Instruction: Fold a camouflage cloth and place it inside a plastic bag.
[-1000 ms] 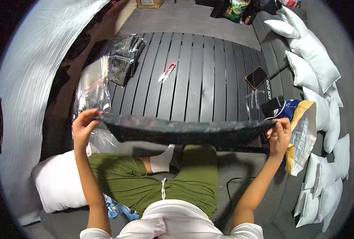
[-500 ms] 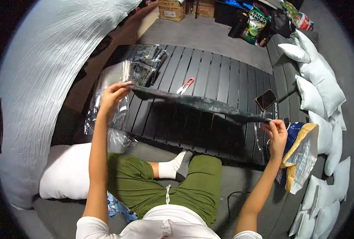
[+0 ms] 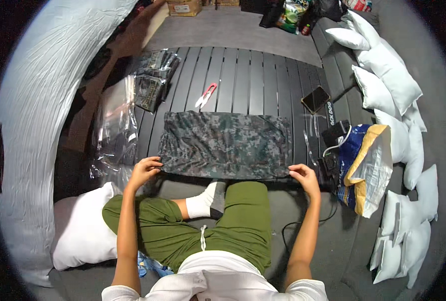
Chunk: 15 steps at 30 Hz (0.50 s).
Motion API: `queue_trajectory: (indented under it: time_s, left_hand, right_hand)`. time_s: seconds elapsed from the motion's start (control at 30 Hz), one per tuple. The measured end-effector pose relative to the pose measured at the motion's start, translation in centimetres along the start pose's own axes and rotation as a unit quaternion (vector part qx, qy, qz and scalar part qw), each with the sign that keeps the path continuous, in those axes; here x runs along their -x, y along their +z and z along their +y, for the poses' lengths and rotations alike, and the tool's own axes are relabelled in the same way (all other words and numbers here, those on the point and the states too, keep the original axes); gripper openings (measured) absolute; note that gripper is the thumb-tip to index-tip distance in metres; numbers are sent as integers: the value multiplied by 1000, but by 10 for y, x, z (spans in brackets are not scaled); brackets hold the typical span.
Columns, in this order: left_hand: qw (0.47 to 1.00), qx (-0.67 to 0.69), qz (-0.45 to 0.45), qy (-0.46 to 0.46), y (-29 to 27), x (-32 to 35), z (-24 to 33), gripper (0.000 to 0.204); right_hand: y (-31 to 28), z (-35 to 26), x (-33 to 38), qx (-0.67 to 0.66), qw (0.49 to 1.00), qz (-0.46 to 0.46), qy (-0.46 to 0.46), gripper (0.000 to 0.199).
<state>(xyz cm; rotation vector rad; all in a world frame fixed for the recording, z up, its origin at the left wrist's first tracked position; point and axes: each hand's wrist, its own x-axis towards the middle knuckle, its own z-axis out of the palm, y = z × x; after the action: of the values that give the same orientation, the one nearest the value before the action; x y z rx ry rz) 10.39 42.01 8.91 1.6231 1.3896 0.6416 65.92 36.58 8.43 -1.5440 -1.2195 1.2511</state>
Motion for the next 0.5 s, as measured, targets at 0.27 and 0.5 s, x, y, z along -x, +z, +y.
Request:
queue_trajectory:
  time_s: [0.27,0.5]
  left_hand:
    - [991,63,61,-99,-3,-25,-14,33]
    - [970,88,140,-177,-2,-130,-19,48]
  right_hand:
    - [7,-9,-36,190,969,144,-70,24]
    - [26,-20,-131,202,956,210,-13,39]
